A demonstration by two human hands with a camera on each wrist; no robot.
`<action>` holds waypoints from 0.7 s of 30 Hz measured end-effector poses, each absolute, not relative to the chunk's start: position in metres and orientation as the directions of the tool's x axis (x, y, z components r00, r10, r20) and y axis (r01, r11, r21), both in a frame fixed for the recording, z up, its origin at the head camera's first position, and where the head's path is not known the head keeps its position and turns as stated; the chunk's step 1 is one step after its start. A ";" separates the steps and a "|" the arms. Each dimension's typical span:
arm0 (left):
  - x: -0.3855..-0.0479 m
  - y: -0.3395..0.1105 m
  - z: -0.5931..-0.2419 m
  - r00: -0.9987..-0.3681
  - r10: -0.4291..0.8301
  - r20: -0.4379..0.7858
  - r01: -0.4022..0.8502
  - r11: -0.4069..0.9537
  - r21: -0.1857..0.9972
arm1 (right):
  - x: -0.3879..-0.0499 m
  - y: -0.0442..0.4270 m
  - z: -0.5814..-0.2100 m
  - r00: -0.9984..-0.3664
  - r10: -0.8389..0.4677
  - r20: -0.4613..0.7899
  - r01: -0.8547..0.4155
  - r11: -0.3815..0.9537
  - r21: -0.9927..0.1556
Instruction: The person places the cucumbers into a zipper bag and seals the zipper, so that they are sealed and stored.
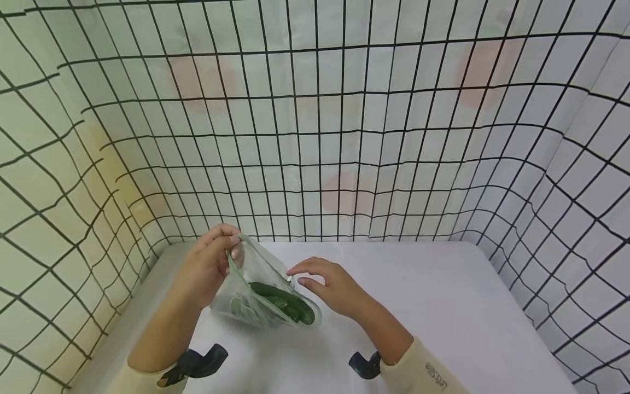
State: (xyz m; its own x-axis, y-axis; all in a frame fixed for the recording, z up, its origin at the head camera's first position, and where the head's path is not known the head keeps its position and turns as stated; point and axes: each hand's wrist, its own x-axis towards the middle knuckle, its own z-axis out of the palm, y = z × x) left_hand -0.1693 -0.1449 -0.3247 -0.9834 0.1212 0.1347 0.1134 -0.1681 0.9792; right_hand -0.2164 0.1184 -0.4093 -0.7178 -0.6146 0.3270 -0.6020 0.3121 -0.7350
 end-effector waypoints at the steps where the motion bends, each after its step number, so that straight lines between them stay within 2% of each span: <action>1: -0.168 -0.145 -0.323 -0.981 0.133 0.138 0.115 -0.169 0.979 | -0.215 0.119 -0.407 -0.711 -0.611 0.348 -0.619 0.310 -0.722; 9: -0.163 -0.149 -0.308 -0.978 0.147 0.148 0.127 -0.145 0.981 | -0.205 0.129 -0.391 -0.651 -0.582 0.487 -0.720 0.270 -0.640; 12: -0.163 -0.154 -0.301 -0.979 0.138 0.153 0.135 -0.128 0.983 | -0.200 0.136 -0.380 -0.649 -0.565 0.509 -0.727 0.264 -0.634; 17: -0.163 -0.165 -0.287 -0.976 0.134 0.170 0.161 -0.079 0.984 | -0.190 0.144 -0.355 -0.682 -0.483 0.550 -0.713 0.270 -0.648; 21: -0.164 -0.176 -0.271 -0.965 0.177 0.194 0.198 0.007 0.980 | -0.182 0.145 -0.327 -0.686 -0.412 0.599 -0.705 0.173 -0.688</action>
